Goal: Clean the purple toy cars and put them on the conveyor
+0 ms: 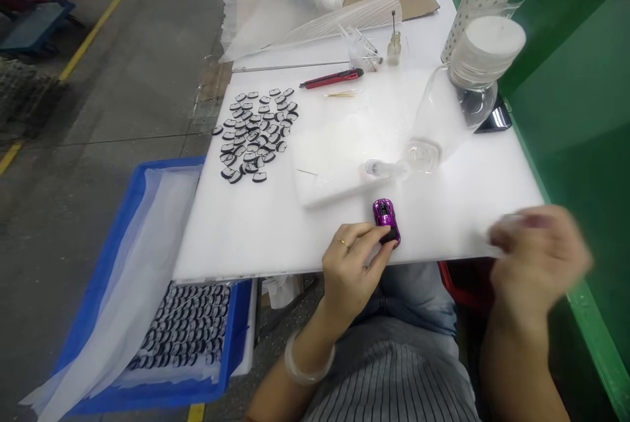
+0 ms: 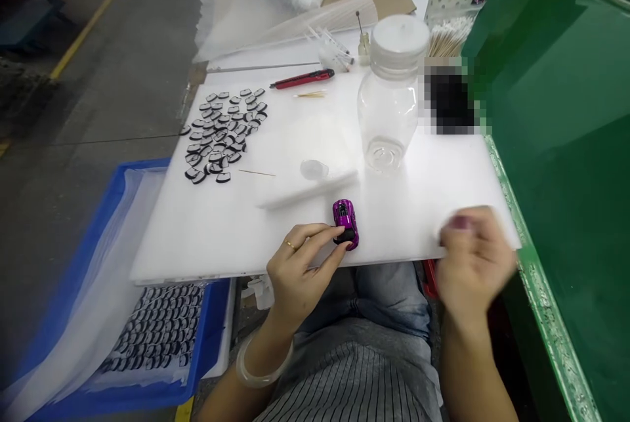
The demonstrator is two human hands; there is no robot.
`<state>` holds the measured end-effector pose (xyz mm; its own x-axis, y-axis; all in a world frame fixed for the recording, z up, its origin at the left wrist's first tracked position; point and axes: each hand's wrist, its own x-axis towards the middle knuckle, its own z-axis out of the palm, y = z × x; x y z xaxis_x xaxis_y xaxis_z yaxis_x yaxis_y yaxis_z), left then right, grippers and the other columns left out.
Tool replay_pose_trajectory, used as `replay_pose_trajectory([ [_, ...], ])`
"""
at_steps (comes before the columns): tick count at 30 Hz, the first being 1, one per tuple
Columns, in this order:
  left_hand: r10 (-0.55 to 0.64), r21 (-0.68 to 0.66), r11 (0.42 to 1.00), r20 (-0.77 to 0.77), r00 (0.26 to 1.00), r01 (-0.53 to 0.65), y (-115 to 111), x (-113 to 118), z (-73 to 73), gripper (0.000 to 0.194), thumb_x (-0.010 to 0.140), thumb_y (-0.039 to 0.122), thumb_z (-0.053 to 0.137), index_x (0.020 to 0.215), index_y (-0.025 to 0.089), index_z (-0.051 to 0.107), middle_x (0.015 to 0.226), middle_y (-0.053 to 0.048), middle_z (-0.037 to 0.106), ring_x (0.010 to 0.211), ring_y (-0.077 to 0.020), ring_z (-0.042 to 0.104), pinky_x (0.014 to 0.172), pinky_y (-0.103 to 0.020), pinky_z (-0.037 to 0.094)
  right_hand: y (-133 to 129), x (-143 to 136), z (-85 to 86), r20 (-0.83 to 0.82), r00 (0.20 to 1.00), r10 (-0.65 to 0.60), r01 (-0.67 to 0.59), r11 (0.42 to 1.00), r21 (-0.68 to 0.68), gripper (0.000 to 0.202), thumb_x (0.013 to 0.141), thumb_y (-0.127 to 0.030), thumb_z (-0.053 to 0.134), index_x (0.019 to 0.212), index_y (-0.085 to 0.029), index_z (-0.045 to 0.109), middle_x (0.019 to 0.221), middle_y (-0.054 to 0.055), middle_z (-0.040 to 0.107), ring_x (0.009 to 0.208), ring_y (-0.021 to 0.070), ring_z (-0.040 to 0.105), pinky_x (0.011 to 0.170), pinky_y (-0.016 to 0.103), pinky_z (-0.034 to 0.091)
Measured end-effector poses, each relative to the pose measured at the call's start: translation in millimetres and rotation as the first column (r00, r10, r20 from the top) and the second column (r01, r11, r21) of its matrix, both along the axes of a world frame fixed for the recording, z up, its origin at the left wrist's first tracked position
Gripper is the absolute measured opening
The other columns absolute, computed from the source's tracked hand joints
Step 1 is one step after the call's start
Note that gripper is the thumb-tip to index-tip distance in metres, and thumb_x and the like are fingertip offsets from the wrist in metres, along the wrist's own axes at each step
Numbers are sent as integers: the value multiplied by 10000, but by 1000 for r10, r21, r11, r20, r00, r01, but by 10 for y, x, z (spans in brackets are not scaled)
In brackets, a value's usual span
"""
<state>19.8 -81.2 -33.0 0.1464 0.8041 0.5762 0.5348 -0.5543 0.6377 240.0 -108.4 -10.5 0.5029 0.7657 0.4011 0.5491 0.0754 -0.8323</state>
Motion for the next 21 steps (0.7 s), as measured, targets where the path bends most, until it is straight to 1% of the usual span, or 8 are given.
replay_pose_trajectory([
  [1, 4, 18, 1000, -24, 1000, -4, 9, 27, -13, 173, 836, 123, 737, 1002, 160, 710, 872, -43, 683, 787, -154, 644, 703, -302, 586, 44, -168, 13, 16, 991, 132, -131, 989, -66, 241, 968, -386, 537, 801, -212, 535, 630, -29, 472, 535, 117, 437, 475, 245, 346],
  [3, 7, 28, 1000, -55, 998, -6, 19, 60, -33, 169, 839, 144, 741, 1003, 160, 703, 869, -44, 666, 794, -162, 629, 708, -314, 576, 124, -405, 30, 40, 930, 367, -353, 915, -197, 181, 954, -308, 588, 809, -200, 576, 638, -30, 525, 531, 103, 460, 474, 229, 350],
  [4, 6, 24, 1000, -64, 998, -4, 20, 66, -40, 171, 837, 154, 746, 1002, 160, 702, 872, -45, 661, 799, -165, 625, 712, -316, 573, 158, -468, 33, 49, 890, 453, -427, 866, -259, 153, 961, -286, 576, 838, -197, 591, 673, -24, 556, 556, 104, 489, 496, 228, 370],
  [6, 5, 4, 1000, -74, 997, -4, 19, 64, -50, 174, 835, 166, 751, 1001, 161, 702, 884, -45, 654, 810, -167, 624, 724, -315, 571, 206, -507, 31, 85, 840, 536, -482, 808, -338, 117, 964, -257, 556, 880, -190, 601, 779, 0, 601, 623, 116, 541, 546, 238, 403],
  [9, 6, -49, 999, -64, 998, -9, 21, 42, -45, 200, 834, 184, 755, 1027, 166, 704, 928, -45, 650, 835, -164, 633, 759, -308, 576, 235, -468, 25, 110, 799, 591, -496, 752, -435, 116, 957, -248, 547, 878, -184, 603, 855, 17, 599, 640, 127, 548, 550, 256, 391],
  [11, -7, -102, 995, -37, 999, 3, 32, 19, -30, 244, 828, 202, 763, 1062, 166, 703, 968, -49, 653, 874, -164, 645, 801, -303, 582, 234, -447, 28, 99, 793, 601, -501, 735, -457, 112, 956, -249, 550, 882, -185, 603, 866, 17, 596, 647, 132, 552, 558, 260, 391],
  [15, -25, -189, 982, 1, 1000, 25, 56, -29, 0, 254, 856, 142, 719, 1108, 171, 699, 1073, -61, 667, 1011, -170, 659, 909, -299, 577, 227, -458, 35, 67, 793, 606, -512, 722, -465, 122, 973, -262, 542, 901, -187, 606, 872, 12, 591, 656, 128, 555, 557, 255, 390],
  [21, -30, -202, 979, 0, 1000, 30, 66, -43, -13, 249, 867, 111, 691, 1110, 165, 706, 1130, -77, 684, 1063, -180, 666, 945, -310, 580, 224, -480, 27, 112, 798, 592, -476, 734, -484, 121, 958, -273, 574, 876, -186, 591, 849, 0, 578, 621, 121, 539, 537, 260, 373],
])
